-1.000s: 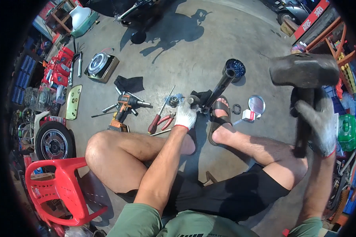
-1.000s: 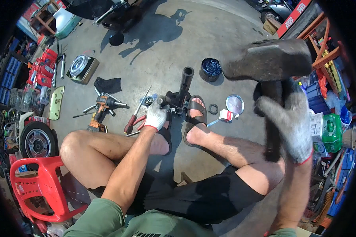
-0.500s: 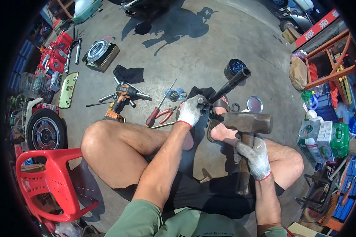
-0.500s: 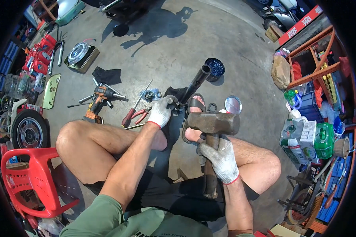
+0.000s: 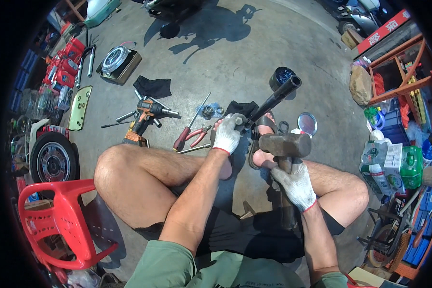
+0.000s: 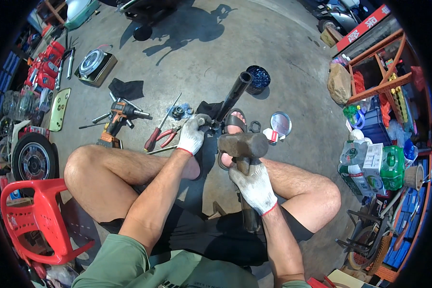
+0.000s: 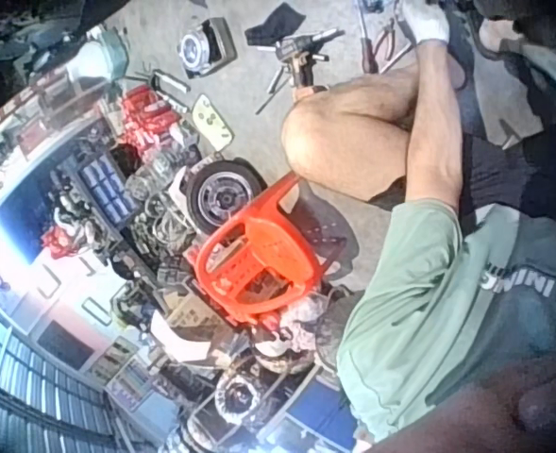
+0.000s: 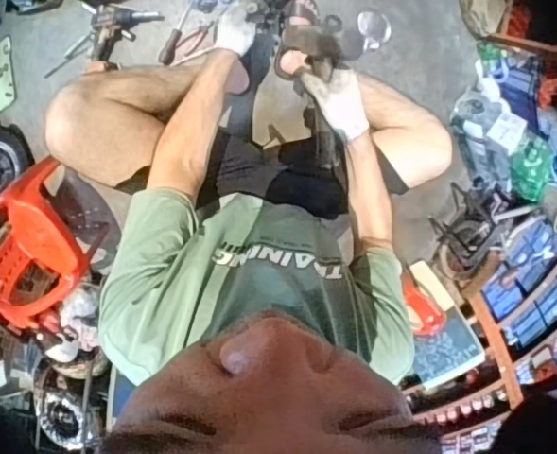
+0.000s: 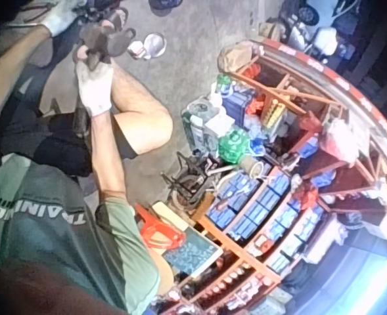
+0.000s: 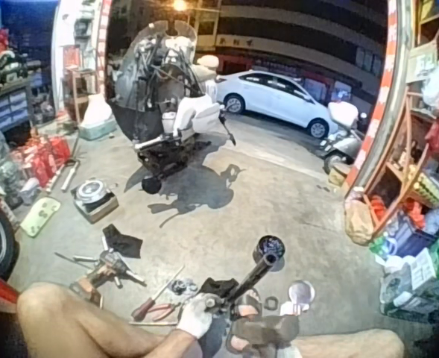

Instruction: The person puts on gloves, positions a motorcycle fork assembly, and repeatedly hammers metal parts onto the fork stem using a hammer.

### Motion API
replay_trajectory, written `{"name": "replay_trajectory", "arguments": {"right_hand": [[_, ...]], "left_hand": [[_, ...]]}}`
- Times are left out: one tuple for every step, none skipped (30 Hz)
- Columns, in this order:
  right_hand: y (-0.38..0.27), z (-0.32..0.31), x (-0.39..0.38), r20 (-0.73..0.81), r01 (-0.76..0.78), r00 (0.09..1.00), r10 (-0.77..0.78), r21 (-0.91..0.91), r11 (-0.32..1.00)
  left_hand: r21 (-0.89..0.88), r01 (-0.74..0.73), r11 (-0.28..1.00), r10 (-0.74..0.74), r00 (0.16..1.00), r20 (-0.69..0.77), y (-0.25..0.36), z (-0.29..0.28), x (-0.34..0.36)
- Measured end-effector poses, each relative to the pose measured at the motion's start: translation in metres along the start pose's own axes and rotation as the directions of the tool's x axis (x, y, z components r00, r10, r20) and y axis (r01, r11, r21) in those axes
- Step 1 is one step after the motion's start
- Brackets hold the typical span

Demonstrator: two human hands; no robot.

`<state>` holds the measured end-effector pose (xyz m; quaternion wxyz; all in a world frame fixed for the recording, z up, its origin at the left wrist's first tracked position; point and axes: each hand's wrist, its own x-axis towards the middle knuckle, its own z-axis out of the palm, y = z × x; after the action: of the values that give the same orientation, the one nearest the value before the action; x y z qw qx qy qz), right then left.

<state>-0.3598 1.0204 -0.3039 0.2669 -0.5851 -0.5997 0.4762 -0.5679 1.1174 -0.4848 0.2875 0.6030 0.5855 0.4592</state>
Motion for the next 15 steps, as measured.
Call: {"name": "replay_trajectory", "arguments": {"right_hand": [[-0.002, 0.004, 0.004, -0.055, 0.07, 0.996, -0.073, -0.041, 0.997], [-0.007, 0.005, 0.009, -0.051, 0.07, 0.996, -0.072, -0.037, 0.997], [-0.014, 0.006, 0.015, 0.012, 0.087, 0.996, -0.086, -0.172, 0.981], [-0.022, 0.006, 0.02, 0.072, 0.112, 0.993, -0.094, -0.308, 0.945], [-0.021, 0.009, 0.027, 0.072, 0.115, 0.993, -0.098, -0.31, 0.944], [-0.015, 0.013, 0.034, 0.072, 0.188, 0.982, -0.173, -0.341, 0.921], [-0.013, 0.017, 0.043, 0.074, 0.255, 0.967, -0.245, -0.372, 0.892], [-0.036, 0.02, 0.049, 0.07, 0.055, 0.997, -0.031, -0.369, 0.928], [-0.04, 0.021, 0.056, 0.07, 0.055, 0.997, -0.031, -0.371, 0.927], [-0.042, 0.02, 0.061, 0.068, 0.177, 0.984, -0.164, -0.385, 0.906], [-0.057, 0.022, 0.063, 0.078, 0.183, 0.983, -0.165, -0.39, 0.902], [-0.072, 0.023, 0.066, 0.085, 0.189, 0.982, -0.169, -0.396, 0.899], [-0.085, 0.022, 0.066, 0.09, 0.183, 0.983, -0.16, -0.4, 0.898], [-0.094, 0.021, 0.067, 0.095, 0.208, 0.978, -0.185, -0.403, 0.891], [-0.093, 0.022, 0.068, 0.089, 0.217, 0.976, -0.197, -0.391, 0.894]], "left_hand": [[0.03, -0.005, 1.0, 0.006, 0.999, -0.036, -0.001, 0.001, -0.001], [0.034, -0.002, 0.999, 0.003, 0.999, -0.037, -0.003, 0.0, -0.002], [0.052, -0.01, 0.999, 0.012, 0.999, -0.037, -0.006, -0.001, -0.003], [0.065, -0.023, 0.998, 0.026, 0.999, -0.039, -0.009, 0.0, -0.003], [0.065, -0.026, 0.998, 0.028, 0.999, -0.042, -0.013, 0.001, -0.004], [0.084, -0.046, 0.995, 0.05, 0.998, -0.05, -0.018, 0.001, -0.005], [0.102, -0.064, 0.993, 0.07, 0.996, -0.055, -0.022, 0.002, -0.006], [0.1, -0.064, 0.993, 0.07, 0.996, -0.056, -0.021, 0.003, -0.005], [0.091, -0.068, 0.993, 0.076, 0.994, -0.083, -0.019, 0.005, -0.005], [0.082, -0.072, 0.994, 0.08, 0.991, -0.108, -0.016, 0.007, -0.006], [0.084, -0.062, 0.995, 0.071, 0.991, -0.11, -0.016, 0.006, -0.007], [0.095, -0.049, 0.994, 0.057, 0.995, -0.083, -0.016, 0.006, -0.005], [0.101, -0.038, 0.994, 0.044, 0.998, -0.053, -0.016, 0.009, -0.003], [0.11, -0.037, 0.993, 0.044, 0.997, -0.057, -0.017, 0.012, -0.003], [0.103, -0.031, 0.994, 0.036, 0.998, -0.054, -0.017, 0.018, -0.003]]}}
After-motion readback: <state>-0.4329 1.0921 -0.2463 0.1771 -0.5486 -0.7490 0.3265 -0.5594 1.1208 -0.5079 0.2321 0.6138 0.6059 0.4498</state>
